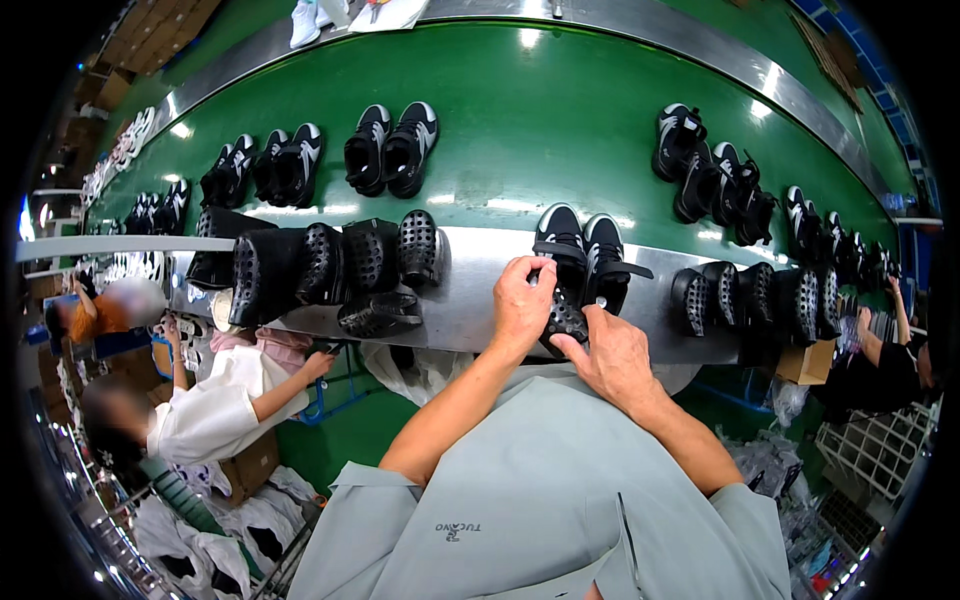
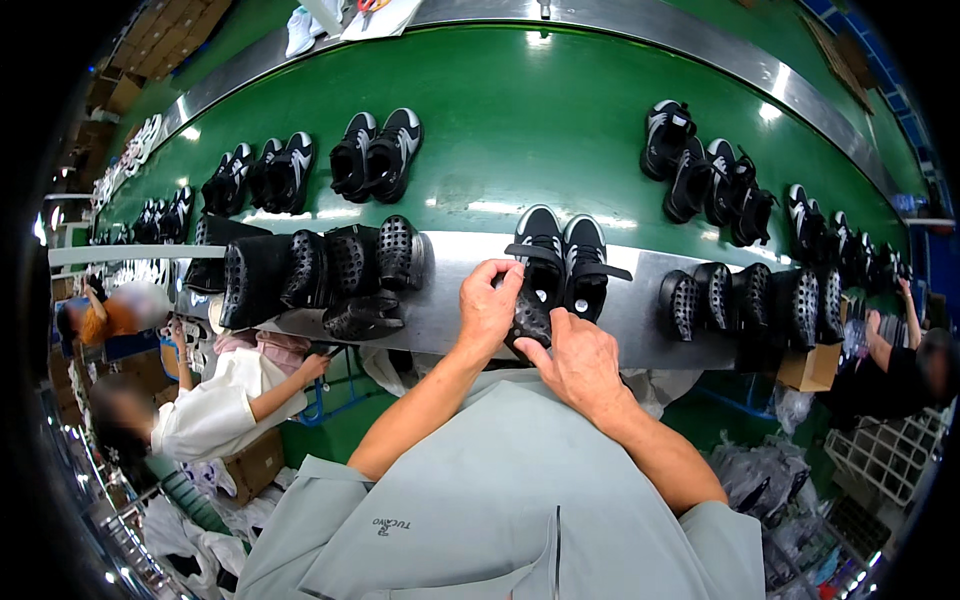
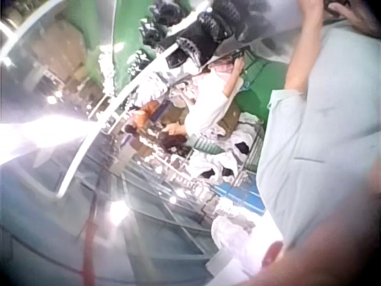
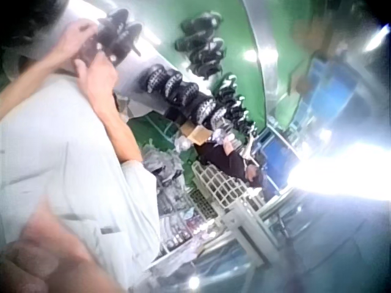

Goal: The person inserts plastic shoe trees into sneakers by hand, fastens their straps, and places the shoes onto the conveyor belt.

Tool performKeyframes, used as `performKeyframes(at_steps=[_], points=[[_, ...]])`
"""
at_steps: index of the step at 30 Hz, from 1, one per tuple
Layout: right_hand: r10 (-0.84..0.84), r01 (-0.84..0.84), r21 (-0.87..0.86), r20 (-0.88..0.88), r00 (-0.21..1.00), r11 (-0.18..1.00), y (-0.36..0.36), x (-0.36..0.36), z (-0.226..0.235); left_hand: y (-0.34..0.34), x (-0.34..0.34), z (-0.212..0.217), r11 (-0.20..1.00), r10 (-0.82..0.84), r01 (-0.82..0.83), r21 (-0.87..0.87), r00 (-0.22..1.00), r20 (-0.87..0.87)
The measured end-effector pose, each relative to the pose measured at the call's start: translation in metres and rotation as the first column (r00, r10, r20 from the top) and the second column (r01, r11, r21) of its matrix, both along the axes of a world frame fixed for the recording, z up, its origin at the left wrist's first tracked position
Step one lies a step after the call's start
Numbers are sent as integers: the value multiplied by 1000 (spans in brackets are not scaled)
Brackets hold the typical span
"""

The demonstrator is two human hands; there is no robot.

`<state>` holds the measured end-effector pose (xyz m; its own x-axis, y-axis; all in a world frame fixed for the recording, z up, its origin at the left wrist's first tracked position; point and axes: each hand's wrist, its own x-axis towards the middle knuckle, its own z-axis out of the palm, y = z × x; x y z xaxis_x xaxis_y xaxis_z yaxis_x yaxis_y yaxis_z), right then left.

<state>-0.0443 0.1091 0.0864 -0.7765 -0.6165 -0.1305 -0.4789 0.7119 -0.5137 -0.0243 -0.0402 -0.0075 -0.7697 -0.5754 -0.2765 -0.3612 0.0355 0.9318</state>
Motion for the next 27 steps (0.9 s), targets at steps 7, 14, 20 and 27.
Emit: performKeyframes(at_steps=[7,14,20,27], points=[[-35,7,194,141,989,981,27,-21,-8,-9,-20,0,637,-412,223,-738,908,-81],[-72,89,154,-111,991,984,-3,-28,-64,-13,-30,-26,541,-640,380,-750,765,-73],[-6,47,138,-286,958,989,-25,-16,-86,-34,-25,-25,670,-533,370,-644,843,-70],[-64,22,-99,-440,896,995,-40,-26,-113,-47,-30,-21,623,-620,470,-625,784,-29]])
